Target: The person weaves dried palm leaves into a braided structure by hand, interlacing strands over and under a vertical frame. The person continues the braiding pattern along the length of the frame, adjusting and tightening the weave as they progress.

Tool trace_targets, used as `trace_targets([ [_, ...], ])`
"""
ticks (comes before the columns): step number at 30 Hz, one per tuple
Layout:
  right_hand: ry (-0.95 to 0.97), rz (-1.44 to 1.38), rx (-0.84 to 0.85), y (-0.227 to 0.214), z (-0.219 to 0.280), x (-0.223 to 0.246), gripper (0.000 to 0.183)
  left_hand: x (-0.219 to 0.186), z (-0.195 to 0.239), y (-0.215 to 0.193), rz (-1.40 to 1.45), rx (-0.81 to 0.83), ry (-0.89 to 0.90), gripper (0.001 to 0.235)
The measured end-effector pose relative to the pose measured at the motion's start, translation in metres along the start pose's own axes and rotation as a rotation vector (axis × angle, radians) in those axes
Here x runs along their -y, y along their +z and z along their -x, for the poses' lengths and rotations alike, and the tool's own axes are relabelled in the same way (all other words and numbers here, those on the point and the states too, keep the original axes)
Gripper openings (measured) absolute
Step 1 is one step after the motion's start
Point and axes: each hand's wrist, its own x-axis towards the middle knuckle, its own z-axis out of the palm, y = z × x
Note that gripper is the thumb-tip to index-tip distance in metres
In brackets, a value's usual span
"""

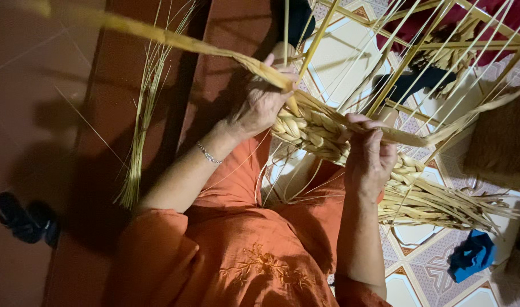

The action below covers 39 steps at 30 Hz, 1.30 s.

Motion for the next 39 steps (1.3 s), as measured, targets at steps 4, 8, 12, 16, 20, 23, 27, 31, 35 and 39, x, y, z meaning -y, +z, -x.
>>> trace_targets([
  [4, 0.016, -0.006, -0.032, -0.008, 0.003, -0.003, 0.02, 0.01, 0.027, 0.006, 0.071, 0.307, -0.424, 0.022],
  [8, -0.013, 0.053, -0.06, -0.012, 0.004, -0.003, 0.02, 0.006, 0.045, 0.01, 0.484, -0.062, -0.589, 0.018],
  [12, -0.108, 0.11, 0.005, 0.004, -0.012, 0.011, 0.015, 0.012, 0.054, 0.023, 0.869, -0.04, -1.147, 0.018],
  [16, -0.22, 0.298, 0.148, 0.046, -0.034, 0.037, 0.014, 0.024, 0.057, 0.049, 1.082, -0.082, -1.121, 0.029],
  [20, -0.201, 0.306, 0.556, 0.084, -0.059, 0.053, 0.045, 0.019, 0.045, 0.051, 1.204, -0.077, -1.325, 0.008],
  [23, -0.128, 0.454, 0.384, 0.082, -0.082, 0.036, 0.039, 0.017, 0.049, 0.058, 1.244, -0.101, -1.37, 0.007],
  [27, -0.246, 0.931, 0.293, 0.047, -0.093, -0.014, 0.013, 0.013, 0.059, 0.072, 1.418, -0.095, -1.386, 0.024],
  [31, -0.469, 1.336, 0.449, 0.027, -0.094, -0.025, 0.022, 0.027, 0.073, 0.065, 1.751, -0.073, -1.36, 0.029],
  [35, -0.164, 1.535, 0.402, 0.042, -0.09, -0.018, 0.025, 0.02, 0.064, 0.047, 1.379, 0.389, -1.035, 0.027],
  [39, -0.077, 1.429, 0.376, 0.058, -0.091, -0.027, 0.042, 0.006, 0.024, 0.031, 1.208, 0.464, -1.053, 0.041],
])
